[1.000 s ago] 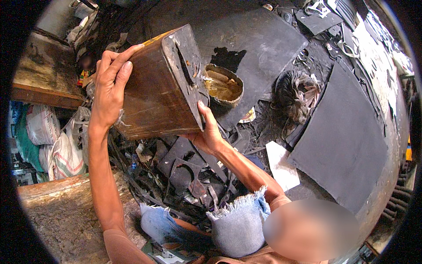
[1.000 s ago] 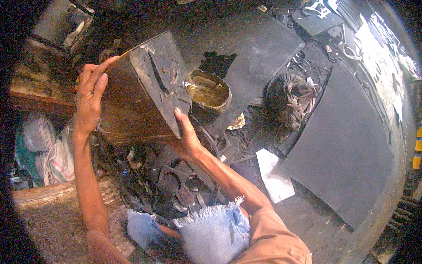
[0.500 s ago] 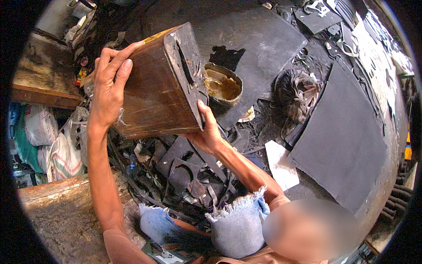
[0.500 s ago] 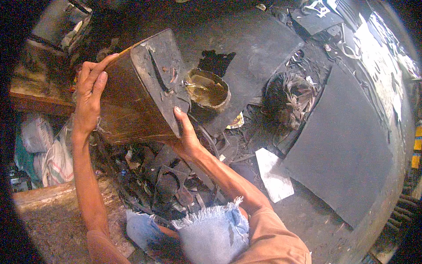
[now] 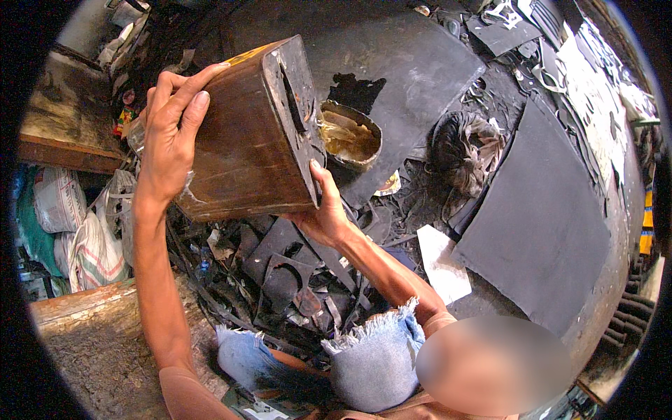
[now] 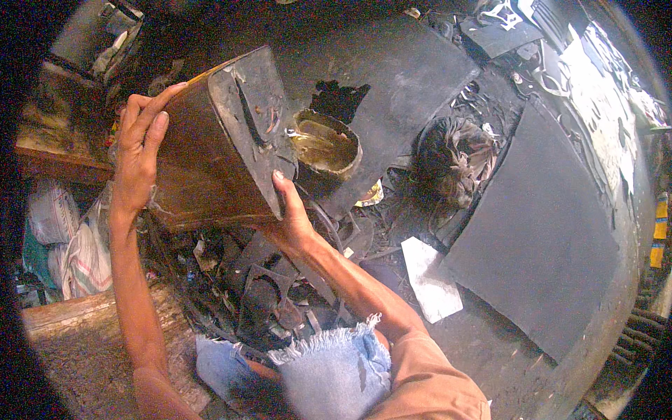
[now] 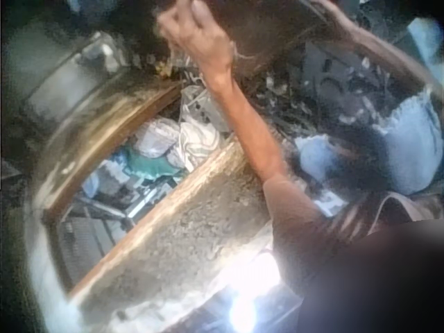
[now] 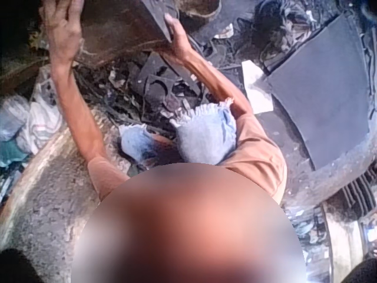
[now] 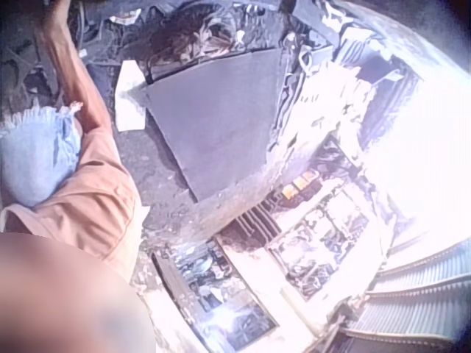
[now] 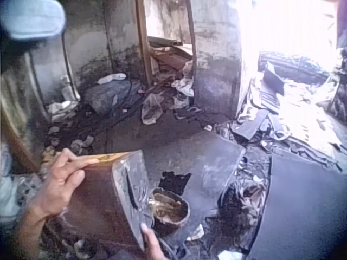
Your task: The person unrolls a black mat, pours a dark liquid from a container onto it, and spreads the liquid evenly using a cloth. The person repeats this process on multiple mats in a cluttered workshop.
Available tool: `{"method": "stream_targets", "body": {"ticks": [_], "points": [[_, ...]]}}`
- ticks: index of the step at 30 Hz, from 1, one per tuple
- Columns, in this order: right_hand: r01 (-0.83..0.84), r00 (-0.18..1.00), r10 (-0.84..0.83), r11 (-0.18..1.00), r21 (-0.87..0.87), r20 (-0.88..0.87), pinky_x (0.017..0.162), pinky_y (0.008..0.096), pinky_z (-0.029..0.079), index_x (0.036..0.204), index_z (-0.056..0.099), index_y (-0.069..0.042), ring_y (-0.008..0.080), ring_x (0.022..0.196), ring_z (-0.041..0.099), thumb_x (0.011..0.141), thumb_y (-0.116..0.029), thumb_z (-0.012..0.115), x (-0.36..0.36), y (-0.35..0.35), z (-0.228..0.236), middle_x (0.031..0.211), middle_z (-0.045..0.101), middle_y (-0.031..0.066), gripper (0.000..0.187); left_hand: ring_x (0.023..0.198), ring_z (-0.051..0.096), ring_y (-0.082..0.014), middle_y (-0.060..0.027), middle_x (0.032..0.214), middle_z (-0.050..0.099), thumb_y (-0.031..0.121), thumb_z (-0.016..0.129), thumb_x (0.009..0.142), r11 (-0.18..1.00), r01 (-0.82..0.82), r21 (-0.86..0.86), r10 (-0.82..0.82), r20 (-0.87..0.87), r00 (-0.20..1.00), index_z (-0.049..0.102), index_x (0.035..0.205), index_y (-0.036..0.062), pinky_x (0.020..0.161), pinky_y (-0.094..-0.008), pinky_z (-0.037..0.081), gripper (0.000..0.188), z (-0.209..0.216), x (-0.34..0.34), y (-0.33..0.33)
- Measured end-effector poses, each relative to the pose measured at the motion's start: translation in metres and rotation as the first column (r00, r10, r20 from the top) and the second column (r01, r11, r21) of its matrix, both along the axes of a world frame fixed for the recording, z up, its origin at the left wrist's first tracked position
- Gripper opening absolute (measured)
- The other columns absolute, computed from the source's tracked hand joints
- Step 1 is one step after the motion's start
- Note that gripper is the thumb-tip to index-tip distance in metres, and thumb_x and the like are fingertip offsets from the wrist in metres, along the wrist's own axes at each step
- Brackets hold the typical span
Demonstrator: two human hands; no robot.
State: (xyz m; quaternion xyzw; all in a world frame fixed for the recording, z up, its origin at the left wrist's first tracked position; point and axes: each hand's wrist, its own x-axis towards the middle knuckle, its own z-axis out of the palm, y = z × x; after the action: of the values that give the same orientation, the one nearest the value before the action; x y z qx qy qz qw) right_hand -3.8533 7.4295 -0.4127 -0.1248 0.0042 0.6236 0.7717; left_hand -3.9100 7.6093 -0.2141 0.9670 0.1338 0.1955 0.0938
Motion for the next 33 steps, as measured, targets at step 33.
{"method": "stream_targets", "body": {"ticks": [33], "points": [[0.01,0.999,-0.008,0.999,-0.039,0.032,0.111,0.0523,0.039,0.146,0.044,-0.007,0.0341,0.129,0.053,0.092,-0.066,0.051,0.001,0.002,-0.009,0.145,0.051,0.0156,0.08,0.098,0.047,-0.0194,-0.0037,0.098,0.049,0.025,0.045,0.105,0.999,-0.002,0.046,0.0,0.023,1.0,0.065,0.133,0.0154,0.096,-0.0308,0.036,0.035,-0.007,0.0,0.003]]}}
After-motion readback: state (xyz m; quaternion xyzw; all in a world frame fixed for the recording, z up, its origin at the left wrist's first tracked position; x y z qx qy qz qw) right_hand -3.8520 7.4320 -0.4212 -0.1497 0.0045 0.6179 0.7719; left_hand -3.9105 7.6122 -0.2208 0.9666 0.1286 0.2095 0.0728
